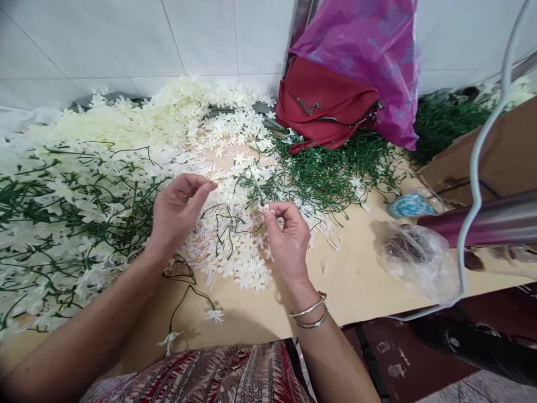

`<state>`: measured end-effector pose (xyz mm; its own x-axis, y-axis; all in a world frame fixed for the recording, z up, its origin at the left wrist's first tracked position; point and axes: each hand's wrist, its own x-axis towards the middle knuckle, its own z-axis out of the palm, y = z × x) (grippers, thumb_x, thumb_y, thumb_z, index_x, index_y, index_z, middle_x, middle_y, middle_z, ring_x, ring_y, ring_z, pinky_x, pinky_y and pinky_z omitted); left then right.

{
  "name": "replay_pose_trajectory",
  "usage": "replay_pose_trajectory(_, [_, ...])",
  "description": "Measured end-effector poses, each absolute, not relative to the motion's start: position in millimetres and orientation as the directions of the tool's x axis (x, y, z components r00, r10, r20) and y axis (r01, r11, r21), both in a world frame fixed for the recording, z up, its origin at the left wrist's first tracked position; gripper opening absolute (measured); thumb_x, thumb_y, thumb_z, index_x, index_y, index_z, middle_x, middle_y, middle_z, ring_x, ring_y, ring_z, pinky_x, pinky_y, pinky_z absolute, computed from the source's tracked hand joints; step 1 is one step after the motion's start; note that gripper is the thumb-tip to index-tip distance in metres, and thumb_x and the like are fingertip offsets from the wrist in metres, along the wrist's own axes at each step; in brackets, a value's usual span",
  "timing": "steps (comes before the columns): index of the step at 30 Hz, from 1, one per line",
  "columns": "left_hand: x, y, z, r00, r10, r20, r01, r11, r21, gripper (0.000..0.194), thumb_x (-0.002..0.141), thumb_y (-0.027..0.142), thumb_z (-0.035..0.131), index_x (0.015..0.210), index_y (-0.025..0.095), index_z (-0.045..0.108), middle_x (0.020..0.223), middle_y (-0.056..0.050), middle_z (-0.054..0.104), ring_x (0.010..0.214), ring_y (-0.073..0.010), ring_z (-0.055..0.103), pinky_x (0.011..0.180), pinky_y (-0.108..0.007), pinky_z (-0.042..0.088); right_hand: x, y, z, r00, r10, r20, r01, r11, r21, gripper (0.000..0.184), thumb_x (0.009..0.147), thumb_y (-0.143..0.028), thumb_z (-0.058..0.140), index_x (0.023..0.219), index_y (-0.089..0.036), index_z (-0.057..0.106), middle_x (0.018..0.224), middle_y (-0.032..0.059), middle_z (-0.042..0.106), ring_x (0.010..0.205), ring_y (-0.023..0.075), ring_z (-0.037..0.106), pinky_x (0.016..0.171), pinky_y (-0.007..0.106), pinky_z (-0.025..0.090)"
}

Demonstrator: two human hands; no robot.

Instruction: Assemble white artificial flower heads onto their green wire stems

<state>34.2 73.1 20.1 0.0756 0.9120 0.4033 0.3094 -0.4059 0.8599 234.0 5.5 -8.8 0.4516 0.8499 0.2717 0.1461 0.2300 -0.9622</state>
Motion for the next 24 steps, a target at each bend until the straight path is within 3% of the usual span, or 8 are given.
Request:
replay_pose_trajectory(4, [32, 59, 37, -0.001, 0.955, 0.297, -0.002, -0.297, 0.955, 0.014, 0.096, 0.032, 0.075, 0.099, 0.019, 0.072, 0.092, -0.003, 0.077, 0.087, -0.016, 0.075, 0.084, -0.028, 0.06, 232, 5, -9, 0.439, 0.86, 0.26, 0.136, 0.222, -0.966, 0.009, 0.088, -0.026, 0.077, 0.089, -0.023, 0.07, 0.083, -0.0018, 0.063, 0.078, 0.0161, 0.057, 0.074, 0.031, 0.045])
replay_pose_trajectory(8, [30, 42, 39, 0.012, 0.977, 0.214, -0.087, -0.212, 0.973, 0.013, 0.095, 0.03, 0.077, 0.1, 0.019, 0.072, 0.091, -0.002, 0.077, 0.082, -0.0131, 0.074, 0.082, -0.025, 0.061, 231, 5, -11, 0.444, 0.864, 0.237, 0.105, 0.213, -0.972, 0.012, 0.088, -0.029, 0.078, 0.091, -0.023, 0.068, 0.082, -0.0021, 0.061, 0.077, 0.0158, 0.056, 0.074, 0.031, 0.044])
replay_pose_trajectory(15, [7, 9, 18, 0.381, 0.923, 0.063, 0.203, -0.149, 0.968, 0.017, 0.099, 0.037, 0.07, 0.106, 0.022, 0.075, 0.09, -0.004, 0.078, 0.082, -0.0164, 0.074, 0.074, -0.028, 0.059, 235, 6, -13, 0.472, 0.848, 0.241, 0.086, 0.227, -0.97, 0.018, 0.088, -0.033, 0.081, 0.094, -0.023, 0.067, 0.085, -0.0022, 0.06, 0.078, 0.015, 0.056, 0.074, 0.029, 0.046])
replay_pose_trajectory(20, [6, -10, 11, 0.481, 0.875, 0.064, 0.416, -0.292, 0.861, 0.01, 0.1, 0.029, 0.067, 0.101, 0.023, 0.074, 0.091, -0.003, 0.08, 0.079, -0.0176, 0.074, 0.069, -0.027, 0.056, 234, 6, -11, 0.486, 0.841, 0.237, 0.051, 0.243, -0.969, 0.019, 0.086, -0.034, 0.082, 0.092, -0.024, 0.066, 0.085, -0.0022, 0.059, 0.077, 0.0148, 0.056, 0.074, 0.028, 0.048])
replay_pose_trajectory(24, [11, -14, 9, 0.51, 0.846, 0.152, 0.498, -0.435, 0.751, 0.009, 0.102, 0.024, 0.063, 0.103, 0.022, 0.072, 0.094, -0.004, 0.08, 0.079, -0.0175, 0.075, 0.069, -0.027, 0.056, 234, 5, -8, 0.502, 0.835, 0.226, 0.003, 0.26, -0.966, 0.019, 0.085, -0.031, 0.083, 0.092, -0.023, 0.067, 0.084, -0.0024, 0.06, 0.077, 0.0142, 0.057, 0.073, 0.027, 0.047])
